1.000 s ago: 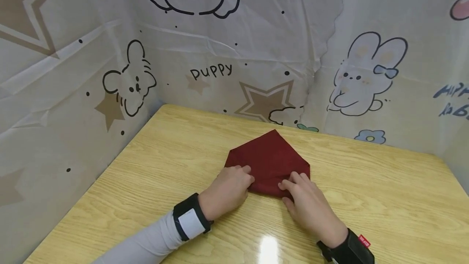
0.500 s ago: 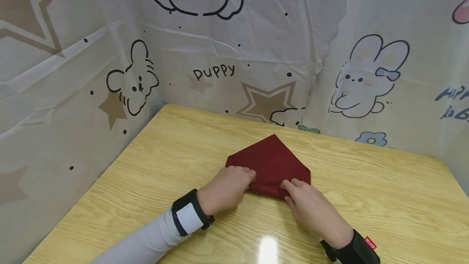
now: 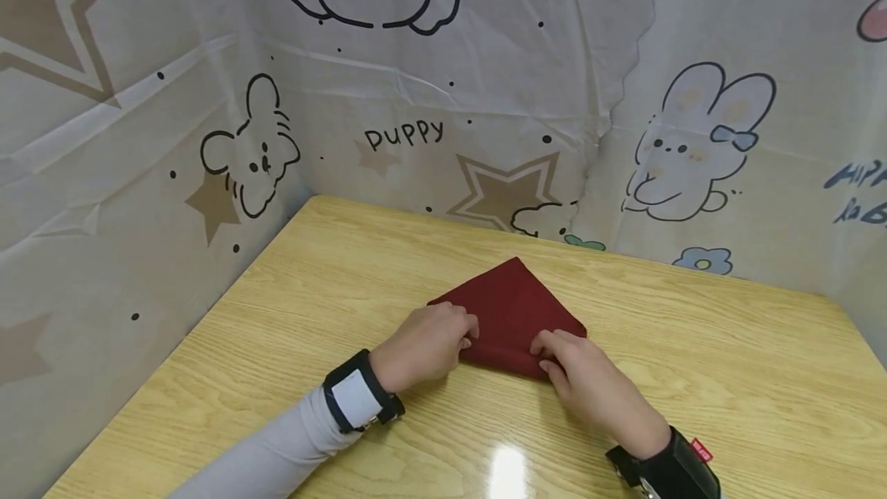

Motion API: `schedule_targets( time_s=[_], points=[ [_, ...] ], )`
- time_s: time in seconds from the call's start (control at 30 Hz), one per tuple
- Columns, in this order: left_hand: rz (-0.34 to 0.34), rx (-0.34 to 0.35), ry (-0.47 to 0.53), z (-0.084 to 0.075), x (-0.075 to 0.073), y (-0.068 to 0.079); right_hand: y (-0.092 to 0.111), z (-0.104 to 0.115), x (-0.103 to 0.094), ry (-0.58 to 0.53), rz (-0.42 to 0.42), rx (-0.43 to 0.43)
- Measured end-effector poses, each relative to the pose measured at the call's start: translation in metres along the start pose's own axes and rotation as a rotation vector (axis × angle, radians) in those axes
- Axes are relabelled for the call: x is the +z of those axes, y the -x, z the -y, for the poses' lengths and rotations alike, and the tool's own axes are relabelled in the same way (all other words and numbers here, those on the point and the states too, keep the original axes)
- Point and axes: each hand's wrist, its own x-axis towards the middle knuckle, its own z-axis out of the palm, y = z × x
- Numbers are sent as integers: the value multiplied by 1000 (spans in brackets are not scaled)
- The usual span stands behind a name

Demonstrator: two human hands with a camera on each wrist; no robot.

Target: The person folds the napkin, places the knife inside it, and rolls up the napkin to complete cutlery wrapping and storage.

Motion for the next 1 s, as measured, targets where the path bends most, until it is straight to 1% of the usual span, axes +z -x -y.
schedule_targets(
  time_s=[0.17, 0.3, 0.4, 0.47, 0.6, 0.7, 0.83, 1.0],
  points=[
    [-54, 1, 45, -2, -3, -2, 0, 2, -1, -7, -17, 55],
    [-78, 24, -27, -7, -5, 0, -1, 4, -2, 22, -22, 107],
    [-66, 34, -92, -10, -6, 3, -1, 6, -2, 51, -15, 136],
    [-51, 25, -122, -12, -7, 5, 0, 7, 0, 74, -12, 150],
    [-25, -1, -181, -14, -7, 7, 0, 7, 2, 131, -19, 145],
    [-26, -11, -209, -14, -4, 6, 0, 6, 3, 159, -29, 129],
    [-46, -6, -209, -14, -2, 5, 0, 3, 4, 148, -22, 115],
    [-63, 21, -200, -12, -1, 5, 1, 1, 4, 104, -1, 121]
  ],
)
